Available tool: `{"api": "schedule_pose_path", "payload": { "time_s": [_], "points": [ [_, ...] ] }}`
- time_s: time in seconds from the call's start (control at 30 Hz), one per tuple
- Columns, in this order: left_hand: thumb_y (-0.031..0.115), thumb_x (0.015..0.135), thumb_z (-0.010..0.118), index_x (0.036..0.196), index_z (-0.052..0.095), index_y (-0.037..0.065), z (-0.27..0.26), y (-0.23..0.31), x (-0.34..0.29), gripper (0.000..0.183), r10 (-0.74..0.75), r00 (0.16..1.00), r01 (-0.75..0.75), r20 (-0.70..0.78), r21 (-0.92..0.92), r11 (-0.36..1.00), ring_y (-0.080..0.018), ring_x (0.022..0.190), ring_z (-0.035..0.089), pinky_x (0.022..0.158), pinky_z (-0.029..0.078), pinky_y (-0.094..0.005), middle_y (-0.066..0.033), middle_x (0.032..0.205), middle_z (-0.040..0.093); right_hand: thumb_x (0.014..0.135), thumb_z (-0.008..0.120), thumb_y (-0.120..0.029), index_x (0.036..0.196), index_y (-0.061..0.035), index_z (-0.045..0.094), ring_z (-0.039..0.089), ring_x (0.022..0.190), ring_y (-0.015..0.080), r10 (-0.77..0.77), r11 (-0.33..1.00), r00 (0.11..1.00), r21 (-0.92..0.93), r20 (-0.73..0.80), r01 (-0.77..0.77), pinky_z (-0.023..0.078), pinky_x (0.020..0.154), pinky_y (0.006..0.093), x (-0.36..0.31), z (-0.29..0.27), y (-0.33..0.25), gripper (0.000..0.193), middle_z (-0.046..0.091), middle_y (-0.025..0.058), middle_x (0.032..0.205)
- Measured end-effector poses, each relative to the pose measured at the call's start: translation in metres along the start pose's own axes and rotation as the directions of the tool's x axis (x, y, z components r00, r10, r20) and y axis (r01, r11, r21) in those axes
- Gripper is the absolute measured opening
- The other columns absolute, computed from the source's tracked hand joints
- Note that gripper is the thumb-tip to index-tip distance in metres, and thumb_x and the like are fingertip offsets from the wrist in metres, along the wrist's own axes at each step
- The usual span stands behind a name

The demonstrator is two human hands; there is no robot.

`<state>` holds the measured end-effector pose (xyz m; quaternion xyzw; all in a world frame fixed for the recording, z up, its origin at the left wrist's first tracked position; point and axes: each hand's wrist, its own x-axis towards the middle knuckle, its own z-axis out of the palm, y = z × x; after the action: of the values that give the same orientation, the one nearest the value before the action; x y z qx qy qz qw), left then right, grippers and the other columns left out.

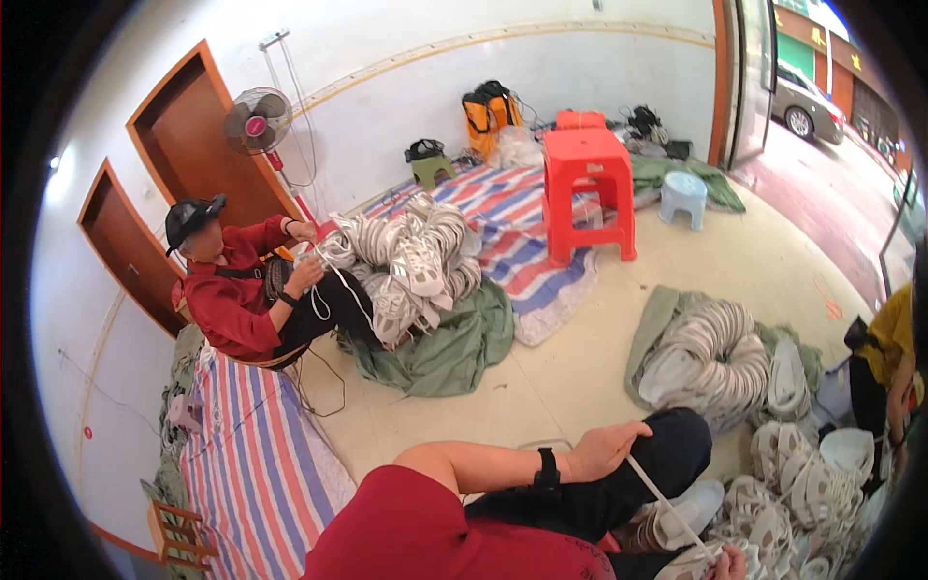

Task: Lacing a series of shoes manually while sitting on the floor.

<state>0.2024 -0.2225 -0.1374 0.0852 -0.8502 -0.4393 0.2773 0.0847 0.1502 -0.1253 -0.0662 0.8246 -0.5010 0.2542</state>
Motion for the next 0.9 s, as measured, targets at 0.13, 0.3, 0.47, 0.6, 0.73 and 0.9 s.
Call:
{"api": "schedule_pose_path", "payload": {
  "time_s": [0.13,0.3,0.47,0.6,0.73,0.9],
  "points": [
    [0.008,0.091,0.049,0.115,0.053,0.009,0.004,-0.015,0.008,0.024,0.041,0.998,-0.037,-0.057,0.066,0.997,-0.0363,0.081,0.063,0.068,0.050,-0.0416,-0.0141,0.096,0.063,0.097,0.051,-0.027,0.116,-0.0008,0.062,0.046,0.052,0.0121,0.045,0.995,0.998,-0.086,-0.041,-0.049,0.038,0.050,0.0293,0.005,0.001,0.001,0.034,0.056,0.0051,0.068],
    [0.014,0.083,0.056,0.110,0.057,0.014,-0.002,-0.015,0.019,0.027,0.445,0.873,-0.476,0.199,0.150,0.867,-0.0281,0.059,0.054,0.053,0.042,-0.0395,-0.0071,0.076,0.050,0.097,0.051,-0.029,0.090,-0.0019,0.059,0.040,0.050,0.0139,0.057,0.988,0.996,-0.142,-0.062,-0.066,0.035,0.050,0.0317,0.004,0.001,-0.014,0.029,0.049,0.0040,0.063],
    [0.014,0.084,0.055,0.099,0.059,0.013,0.001,-0.019,0.025,0.016,0.439,0.879,-0.454,0.187,0.040,0.890,-0.0275,0.061,0.055,0.052,0.042,-0.0398,-0.0065,0.075,0.047,0.096,0.053,-0.029,0.084,-0.0081,0.053,0.033,0.050,0.0111,0.241,0.970,0.967,-0.020,-0.079,-0.243,0.031,0.047,0.0287,0.012,-0.006,-0.018,0.024,0.042,0.0002,0.062],
    [0.011,0.081,0.057,0.102,0.058,0.013,0.002,-0.030,0.024,0.022,0.421,0.889,-0.432,0.177,0.025,0.902,-0.0284,0.062,0.055,0.052,0.042,-0.0407,-0.0076,0.077,0.047,0.096,0.053,-0.035,0.090,-0.0115,0.053,0.036,0.052,0.0111,0.305,0.951,0.952,-0.056,-0.016,-0.305,0.033,0.047,0.0278,0.026,-0.018,0.001,0.024,0.044,0.0008,0.066],
    [0.009,0.080,0.058,0.103,0.058,0.013,0.000,-0.035,0.021,0.023,0.378,0.907,-0.387,0.184,0.014,0.922,-0.0285,0.062,0.055,0.052,0.042,-0.0403,-0.0077,0.077,0.046,0.095,0.054,-0.040,0.088,-0.0106,0.053,0.038,0.053,0.0129,0.352,0.928,0.936,-0.127,-0.021,-0.351,0.034,0.049,0.0289,0.032,-0.013,-0.009,0.030,0.046,0.0025,0.066],
    [0.010,0.082,0.057,0.103,0.058,0.013,0.002,-0.041,0.024,0.021,0.386,0.912,-0.392,0.141,0.017,0.920,-0.0274,0.061,0.054,0.052,0.042,-0.0398,-0.0073,0.077,0.046,0.094,0.055,-0.043,0.085,-0.0112,0.053,0.039,0.054,0.0128,0.442,0.883,0.897,-0.164,-0.028,-0.440,0.034,0.050,0.0288,0.040,-0.016,-0.012,0.033,0.045,0.0020,0.065]
  ]
}}
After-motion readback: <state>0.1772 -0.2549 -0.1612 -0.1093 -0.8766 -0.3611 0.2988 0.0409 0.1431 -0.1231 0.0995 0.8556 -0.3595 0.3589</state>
